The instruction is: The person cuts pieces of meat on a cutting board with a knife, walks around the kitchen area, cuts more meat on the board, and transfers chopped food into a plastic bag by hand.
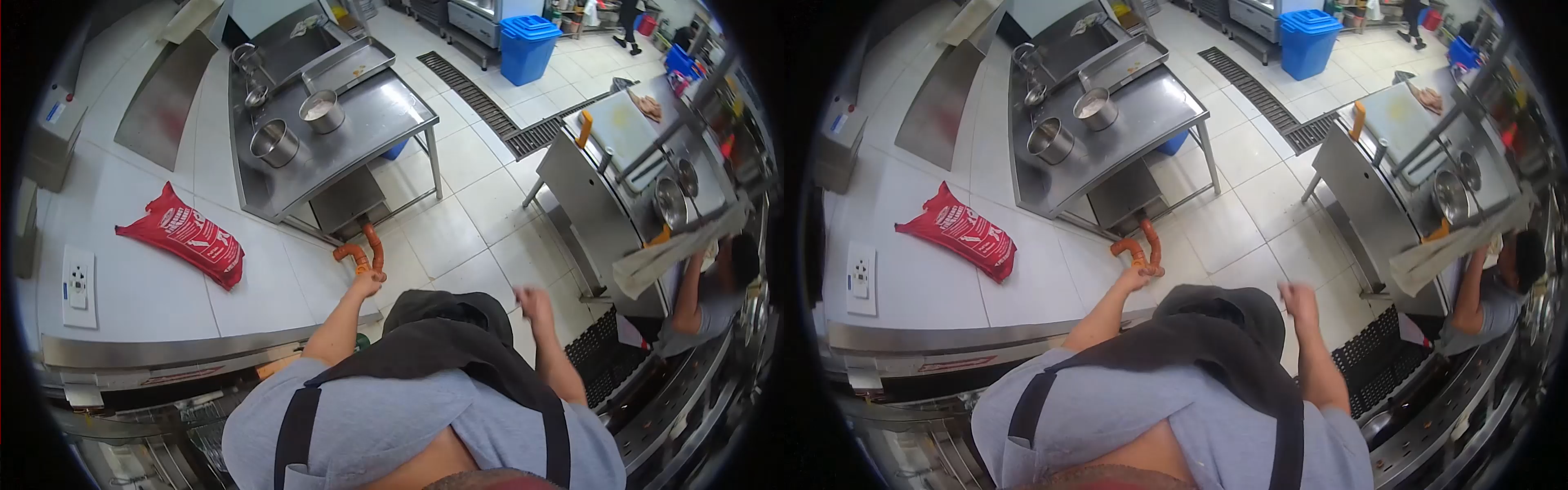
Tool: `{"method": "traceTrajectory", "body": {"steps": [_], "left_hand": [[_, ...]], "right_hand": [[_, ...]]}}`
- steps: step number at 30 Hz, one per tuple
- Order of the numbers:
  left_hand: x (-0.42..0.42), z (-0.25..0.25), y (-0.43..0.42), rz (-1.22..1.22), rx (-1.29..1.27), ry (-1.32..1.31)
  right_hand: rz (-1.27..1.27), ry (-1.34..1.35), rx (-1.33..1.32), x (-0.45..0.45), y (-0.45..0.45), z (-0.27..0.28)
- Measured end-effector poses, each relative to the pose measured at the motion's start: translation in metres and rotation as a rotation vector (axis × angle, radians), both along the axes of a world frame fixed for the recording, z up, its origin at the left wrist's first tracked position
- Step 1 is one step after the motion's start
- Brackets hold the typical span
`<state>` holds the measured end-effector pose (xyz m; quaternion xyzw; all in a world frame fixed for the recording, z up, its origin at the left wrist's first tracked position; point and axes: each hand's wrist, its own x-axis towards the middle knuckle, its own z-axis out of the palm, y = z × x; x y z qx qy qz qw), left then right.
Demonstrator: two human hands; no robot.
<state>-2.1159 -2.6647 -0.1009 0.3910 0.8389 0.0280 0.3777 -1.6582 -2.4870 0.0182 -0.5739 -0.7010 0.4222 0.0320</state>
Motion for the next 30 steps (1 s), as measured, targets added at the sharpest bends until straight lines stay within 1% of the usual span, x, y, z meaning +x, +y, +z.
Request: {"method": "traceTrajectory", "body": {"steps": [1, 2, 3, 4, 5, 6, 7, 9, 10, 12, 16, 17, 18, 20, 22, 23, 25, 27, 29, 30], "left_hand": [[-0.002, 0.004, 0.012, 0.013, -0.007, -0.010], [-0.003, 0.009, 0.024, 0.055, 0.041, -0.026], [-0.002, 0.011, 0.036, 0.094, 0.088, -0.040], [0.000, 0.008, 0.049, 0.100, 0.073, -0.048], [0.001, 0.003, 0.059, 0.109, 0.075, -0.025], [0.001, -0.002, 0.065, 0.120, 0.073, -0.003], [0.001, -0.013, 0.071, 0.127, 0.044, -0.010], [0.005, -0.044, 0.084, 0.111, 0.043, -0.006], [0.006, -0.043, 0.094, 0.122, 0.017, -0.017], [0.006, -0.026, 0.121, 0.137, -0.004, -0.042], [-0.011, -0.011, 0.195, 0.180, 0.010, -0.100], [-0.020, -0.006, 0.223, 0.131, 0.071, -0.105], [-0.030, 0.005, 0.257, 0.083, 0.134, -0.108], [-0.042, 0.045, 0.339, 0.029, 0.286, -0.123], [-0.058, 0.065, 0.424, -0.004, 0.504, -0.177], [-0.062, 0.084, 0.464, -0.038, 0.531, -0.167], [-0.069, 0.121, 0.541, -0.105, 0.545, -0.180], [-0.072, 0.143, 0.610, -0.135, 0.537, -0.201], [-0.071, 0.150, 0.666, -0.189, 0.588, -0.231], [-0.073, 0.145, 0.692, -0.194, 0.583, -0.234]], "right_hand": [[0.046, 0.140, 0.177, -0.025, 0.037, 0.038], [0.016, 0.303, 0.117, -0.058, 0.059, 0.114], [0.075, 0.436, 0.194, -0.080, 0.074, 0.164], [0.188, 0.693, 0.287, -0.100, 0.079, 0.222], [0.374, 0.821, 0.427, -0.114, 0.081, 0.277], [0.627, 1.033, 0.549, -0.127, 0.093, 0.305], [0.804, 1.153, 0.737, -0.143, 0.101, 0.327], [0.958, 1.365, 0.793, -0.172, 0.118, 0.355], [1.046, 1.465, 0.815, -0.187, 0.126, 0.369], [1.068, 1.509, 0.744, -0.201, 0.148, 0.371], [0.682, 1.345, 0.783, -0.212, 0.208, 0.359], [0.586, 1.299, 0.798, -0.215, 0.231, 0.356], [0.574, 1.274, 0.790, -0.214, 0.266, 0.344], [0.550, 1.224, 0.773, -0.213, 0.336, 0.319], [-0.032, 1.146, 0.528, -0.228, 0.370, 0.259], [-0.088, 0.868, 0.312, -0.232, 0.398, 0.239], [0.048, 0.513, 0.267, -0.229, 0.438, 0.181], [0.078, 0.459, 0.241, -0.218, 0.453, 0.147], [-0.058, 0.470, 0.063, -0.216, 0.471, 0.134], [-0.109, 0.465, 0.018, -0.213, 0.485, 0.124]]}}
